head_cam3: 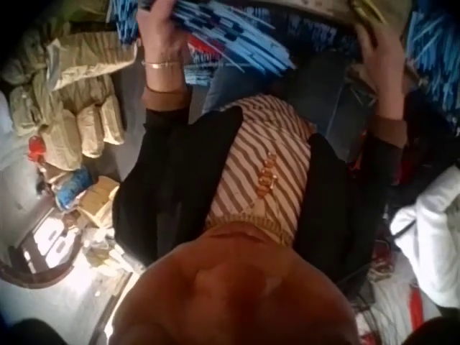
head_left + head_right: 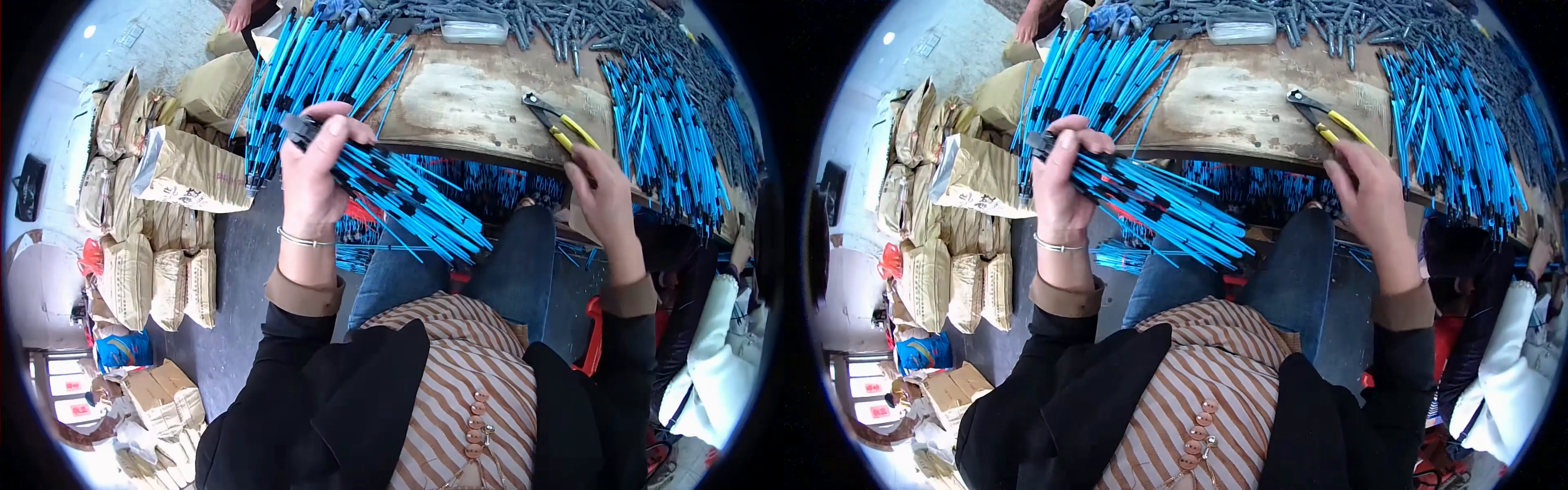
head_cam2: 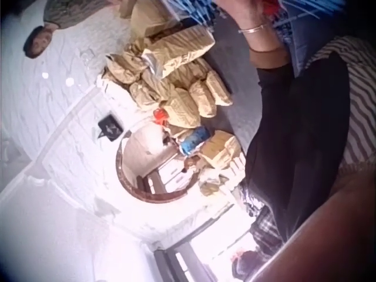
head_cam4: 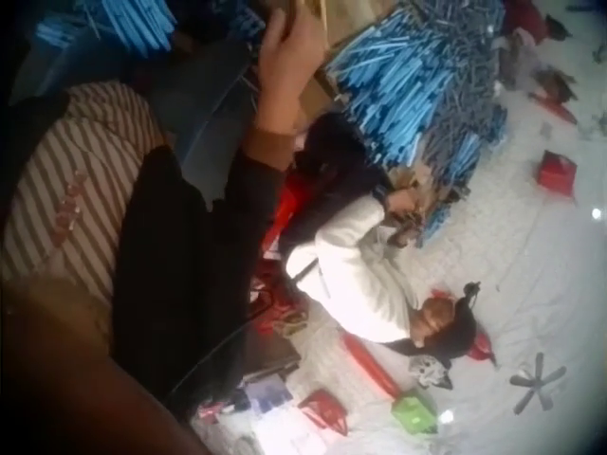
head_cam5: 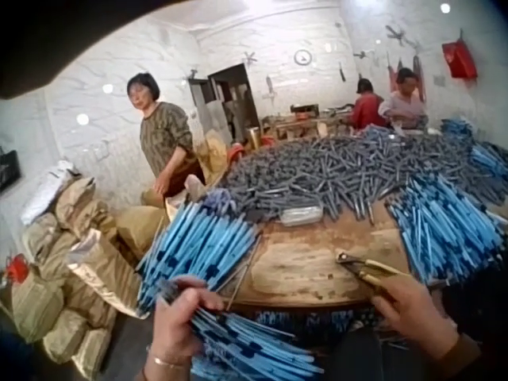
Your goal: Assembling blue wires into circular plastic hubs using pliers on a production workbench.
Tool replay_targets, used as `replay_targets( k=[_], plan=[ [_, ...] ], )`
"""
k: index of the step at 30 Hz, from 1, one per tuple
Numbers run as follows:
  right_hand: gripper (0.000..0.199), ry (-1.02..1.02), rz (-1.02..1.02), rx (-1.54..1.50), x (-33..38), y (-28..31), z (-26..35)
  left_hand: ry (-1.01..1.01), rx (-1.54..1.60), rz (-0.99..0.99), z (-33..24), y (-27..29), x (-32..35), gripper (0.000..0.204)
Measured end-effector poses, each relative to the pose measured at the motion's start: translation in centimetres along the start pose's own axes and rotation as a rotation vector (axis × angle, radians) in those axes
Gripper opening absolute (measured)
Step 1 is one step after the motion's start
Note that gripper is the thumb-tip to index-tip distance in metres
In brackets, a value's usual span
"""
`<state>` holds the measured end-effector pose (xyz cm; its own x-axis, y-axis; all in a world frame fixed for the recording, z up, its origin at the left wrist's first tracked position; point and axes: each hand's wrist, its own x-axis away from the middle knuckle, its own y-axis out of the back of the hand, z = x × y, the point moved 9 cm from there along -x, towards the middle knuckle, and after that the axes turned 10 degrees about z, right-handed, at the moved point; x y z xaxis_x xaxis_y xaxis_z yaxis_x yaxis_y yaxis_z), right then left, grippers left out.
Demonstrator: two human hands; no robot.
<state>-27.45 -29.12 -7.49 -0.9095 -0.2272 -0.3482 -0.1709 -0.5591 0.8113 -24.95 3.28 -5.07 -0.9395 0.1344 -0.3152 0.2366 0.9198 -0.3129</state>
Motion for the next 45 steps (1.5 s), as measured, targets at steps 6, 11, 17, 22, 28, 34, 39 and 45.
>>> replay_targets(
  k=[6, 11, 17, 22, 28, 34, 39, 45],
  plan=[
    [0.047, -0.222, 0.202, -0.581, 9.3, -7.8, -2.9, -0.093, 0.610, 0.089, -2.4, -1.6, -2.0, 0.025],
    [0.086, -0.021, -0.272, -1.916, 6.9, -9.8, 0.7, 0.103, 0.838, -0.021, 7.4, -3.1, -0.4, 0.024],
    [0.076, 0.311, -0.388, -1.556, 5.8, -2.5, 2.5, 0.397, 1.030, -0.110, 17.6, -5.2, 5.1, 0.028],
    [0.056, 0.237, -0.066, -1.099, 5.2, -1.7, 2.7, 0.827, 0.791, -0.070, 20.0, -7.5, 9.1, 0.033],
    [0.050, 0.033, -0.021, -0.831, 5.6, -4.5, 5.0, 0.201, -0.198, 0.081, 13.6, -4.3, 6.8, 0.040],
    [0.042, -0.069, 0.152, -0.779, 4.9, -10.4, 6.0, 0.535, -0.206, 0.469, 14.3, -5.4, 7.4, 0.024],
    [0.049, -0.078, 0.237, -0.823, 1.9, -13.0, 6.2, 0.515, -0.187, 0.420, 14.6, -2.7, 6.8, 0.020],
    [0.065, -0.161, 0.280, -0.746, -2.0, -14.7, 7.6, 0.502, -0.047, 0.177, 14.9, 1.1, 6.3, 0.016]
  ],
)
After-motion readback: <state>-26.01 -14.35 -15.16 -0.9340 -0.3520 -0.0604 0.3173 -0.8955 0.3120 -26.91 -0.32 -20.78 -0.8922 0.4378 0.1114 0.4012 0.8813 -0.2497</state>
